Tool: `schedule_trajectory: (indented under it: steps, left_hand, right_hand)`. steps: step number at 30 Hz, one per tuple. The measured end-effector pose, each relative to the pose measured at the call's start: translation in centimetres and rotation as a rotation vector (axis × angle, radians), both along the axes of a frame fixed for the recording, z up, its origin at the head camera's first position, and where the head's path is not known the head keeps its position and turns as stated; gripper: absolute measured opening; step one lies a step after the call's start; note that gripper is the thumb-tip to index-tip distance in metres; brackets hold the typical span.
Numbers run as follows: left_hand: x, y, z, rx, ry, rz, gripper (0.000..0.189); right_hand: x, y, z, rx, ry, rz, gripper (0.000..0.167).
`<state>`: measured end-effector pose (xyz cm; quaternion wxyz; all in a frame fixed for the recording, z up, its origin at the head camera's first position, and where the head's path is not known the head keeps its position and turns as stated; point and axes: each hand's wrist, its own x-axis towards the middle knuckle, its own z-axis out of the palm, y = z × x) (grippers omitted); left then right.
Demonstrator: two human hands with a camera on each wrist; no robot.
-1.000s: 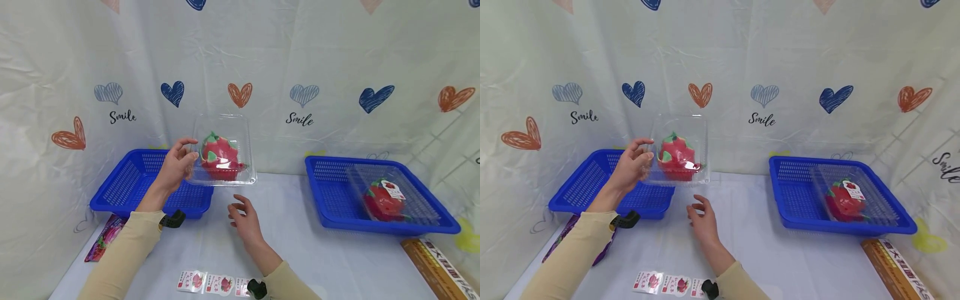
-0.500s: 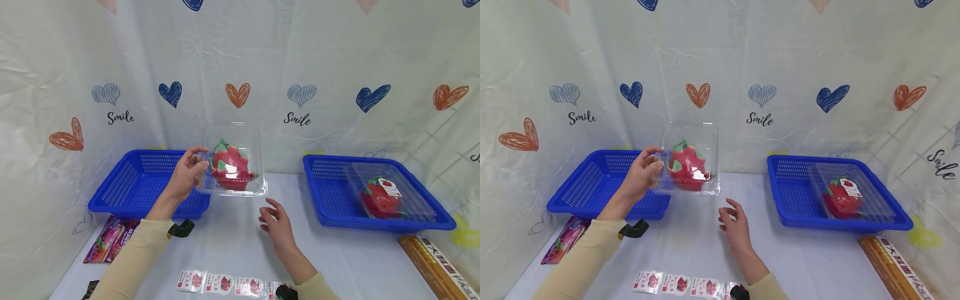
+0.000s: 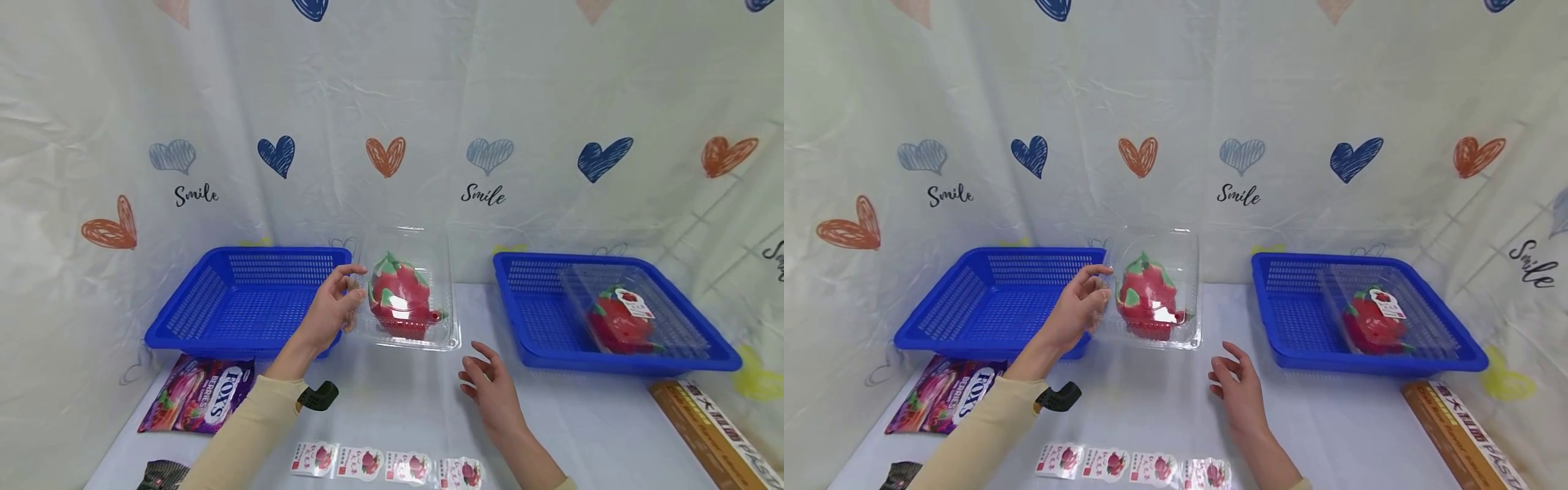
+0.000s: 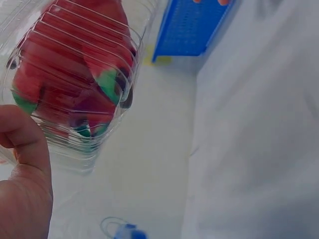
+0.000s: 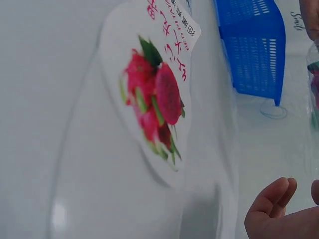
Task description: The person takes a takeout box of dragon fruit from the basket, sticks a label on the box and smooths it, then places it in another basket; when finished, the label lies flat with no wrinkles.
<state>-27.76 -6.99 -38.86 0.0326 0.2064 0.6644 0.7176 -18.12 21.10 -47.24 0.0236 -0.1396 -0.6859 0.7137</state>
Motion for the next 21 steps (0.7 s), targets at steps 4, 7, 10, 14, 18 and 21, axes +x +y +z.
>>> schedule_trajectory:
  steps: [4,7,10,14,18,21]
  left_hand:
    - [0.0,1.0,-1.2,-0.015,-0.011,-0.035,0.036]
    - [0.0,1.8,-2.0,-0.014,-0.012,-0.074,0.037]
    - [0.1,2.5,-2.9,-0.029,-0.017,-0.095,0.037]
    - [0.2,3.1,-4.0,-0.073,-0.04,-0.078,0.038]
    - [0.0,3.6,-5.4,-0.102,-0.07,-0.074,0.039]
    - [-0.3,4.0,-6.4,-0.11,-0.088,-0.087,0.04]
  right_hand:
    - [1.0,1.0,-0.2,0.005,-0.023,-0.008,0.051]
    - [2.0,1.8,-0.2,0.02,-0.043,-0.01,0.052]
    - [3.2,2.6,-0.3,0.043,-0.076,0.004,0.054]
    - [4.7,3.5,-0.5,0.074,-0.132,0.028,0.057]
    - [6.0,4.0,-0.7,0.126,-0.179,0.045,0.059]
    - [7.1,4.1,-1.0,0.203,-0.201,0.068,0.054]
